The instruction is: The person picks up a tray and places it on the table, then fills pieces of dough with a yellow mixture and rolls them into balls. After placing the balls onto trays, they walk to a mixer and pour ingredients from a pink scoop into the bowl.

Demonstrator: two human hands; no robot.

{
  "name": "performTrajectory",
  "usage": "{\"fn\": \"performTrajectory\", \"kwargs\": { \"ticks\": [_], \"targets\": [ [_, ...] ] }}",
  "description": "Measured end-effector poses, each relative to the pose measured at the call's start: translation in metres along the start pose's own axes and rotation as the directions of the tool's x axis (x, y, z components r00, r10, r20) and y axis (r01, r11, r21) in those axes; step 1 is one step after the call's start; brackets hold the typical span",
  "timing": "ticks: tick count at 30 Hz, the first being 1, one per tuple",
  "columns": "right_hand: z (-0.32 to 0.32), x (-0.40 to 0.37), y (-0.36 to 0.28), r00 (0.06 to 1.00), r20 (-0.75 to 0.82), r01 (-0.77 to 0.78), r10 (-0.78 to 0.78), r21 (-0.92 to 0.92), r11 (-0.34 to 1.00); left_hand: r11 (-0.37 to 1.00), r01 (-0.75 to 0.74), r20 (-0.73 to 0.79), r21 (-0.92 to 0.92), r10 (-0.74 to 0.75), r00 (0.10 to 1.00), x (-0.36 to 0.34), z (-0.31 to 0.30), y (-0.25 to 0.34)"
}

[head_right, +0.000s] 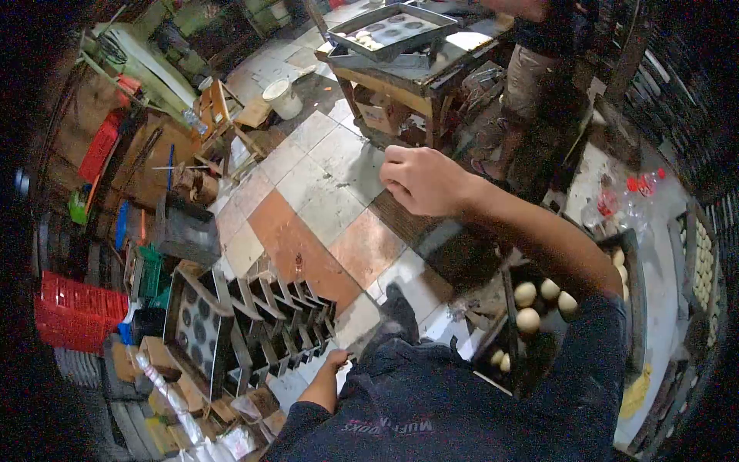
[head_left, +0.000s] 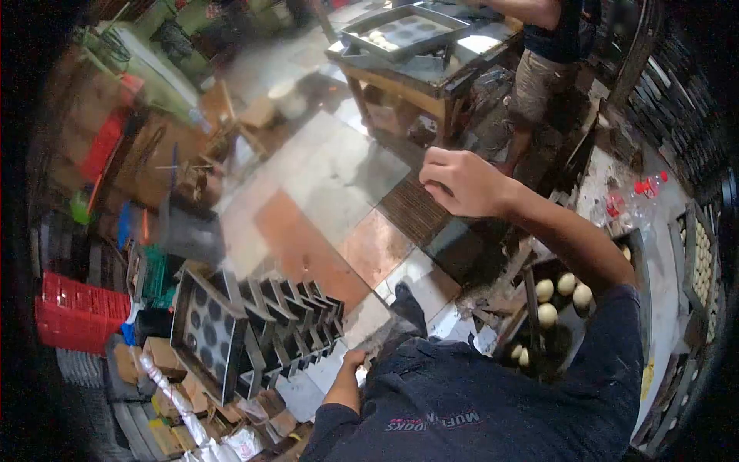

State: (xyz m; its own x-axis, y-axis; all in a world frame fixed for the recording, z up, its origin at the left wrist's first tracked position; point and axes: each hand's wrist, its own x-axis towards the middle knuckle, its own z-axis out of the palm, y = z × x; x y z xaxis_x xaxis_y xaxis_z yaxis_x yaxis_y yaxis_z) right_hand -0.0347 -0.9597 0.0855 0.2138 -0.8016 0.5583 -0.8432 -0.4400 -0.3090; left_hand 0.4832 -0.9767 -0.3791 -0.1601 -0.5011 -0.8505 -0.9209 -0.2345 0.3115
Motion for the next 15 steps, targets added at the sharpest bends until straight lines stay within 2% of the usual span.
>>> {"fn": "performTrajectory", "kwargs": {
  "ticks": [2, 3, 4, 6, 7, 8, 10, 11, 12, 13, 14, 15],
  "targets": [
    [0.027, 0.020, 0.046, 0.998, 0.044, -0.046, 0.047, -0.012, 0.999, 1.000, -0.009, -0.036, -0.010, 0.009, 0.999, 0.028, -0.031, 0.006],
    [0.038, 0.029, 0.067, 0.995, 0.079, -0.056, 0.059, -0.036, 0.998, 0.998, 0.058, 0.012, -0.031, -0.058, 0.998, 0.034, -0.057, 0.029],
    [0.047, 0.039, 0.088, 0.992, 0.107, -0.064, 0.071, -0.067, 0.996, 0.992, 0.074, -0.003, -0.104, -0.075, 0.997, 0.035, -0.082, 0.050],
    [0.067, 0.049, 0.135, 0.984, 0.120, -0.128, 0.133, -0.052, 0.990, 0.973, -0.221, 0.042, 0.069, 0.218, 0.975, 0.087, -0.127, 0.059],
    [0.078, 0.051, 0.157, 0.962, 0.138, -0.233, 0.234, -0.029, 0.972, 0.940, 0.033, 0.007, -0.339, -0.033, 0.999, 0.069, -0.147, 0.094],
    [0.087, 0.054, 0.180, 0.932, 0.155, -0.331, 0.328, -0.012, 0.944, 0.953, 0.045, 0.081, -0.298, -0.022, 0.997, 0.098, -0.165, 0.104],
    [0.101, 0.058, 0.211, 0.903, 0.160, -0.397, 0.398, -0.043, 0.917, 0.950, -0.185, -0.051, -0.251, 0.177, 0.983, 0.109, -0.197, 0.143],
    [0.104, 0.061, 0.223, 0.897, 0.108, -0.429, 0.429, -0.028, 0.903, 0.920, -0.027, 0.006, -0.391, 0.031, 0.999, 0.065, -0.221, 0.202],
    [0.107, 0.063, 0.234, 0.886, 0.057, -0.460, 0.460, -0.010, 0.888, 0.953, -0.296, -0.079, 0.063, 0.300, 0.951, 0.101, -0.238, 0.202],
    [0.107, 0.065, 0.249, 0.839, 0.021, -0.545, 0.544, 0.035, 0.838, 0.961, -0.238, -0.120, -0.142, 0.222, 0.968, 0.132, -0.241, 0.202],
    [0.104, 0.067, 0.268, 0.782, -0.014, -0.620, 0.623, 0.083, 0.780, 0.923, -0.178, -0.146, -0.342, 0.135, 0.980, 0.142, -0.251, 0.228],
    [0.097, 0.070, 0.286, 0.721, -0.073, -0.688, 0.689, 0.052, 0.724, 0.942, -0.169, -0.113, -0.291, 0.141, 0.984, 0.155, -0.268, 0.247]
  ]
}}
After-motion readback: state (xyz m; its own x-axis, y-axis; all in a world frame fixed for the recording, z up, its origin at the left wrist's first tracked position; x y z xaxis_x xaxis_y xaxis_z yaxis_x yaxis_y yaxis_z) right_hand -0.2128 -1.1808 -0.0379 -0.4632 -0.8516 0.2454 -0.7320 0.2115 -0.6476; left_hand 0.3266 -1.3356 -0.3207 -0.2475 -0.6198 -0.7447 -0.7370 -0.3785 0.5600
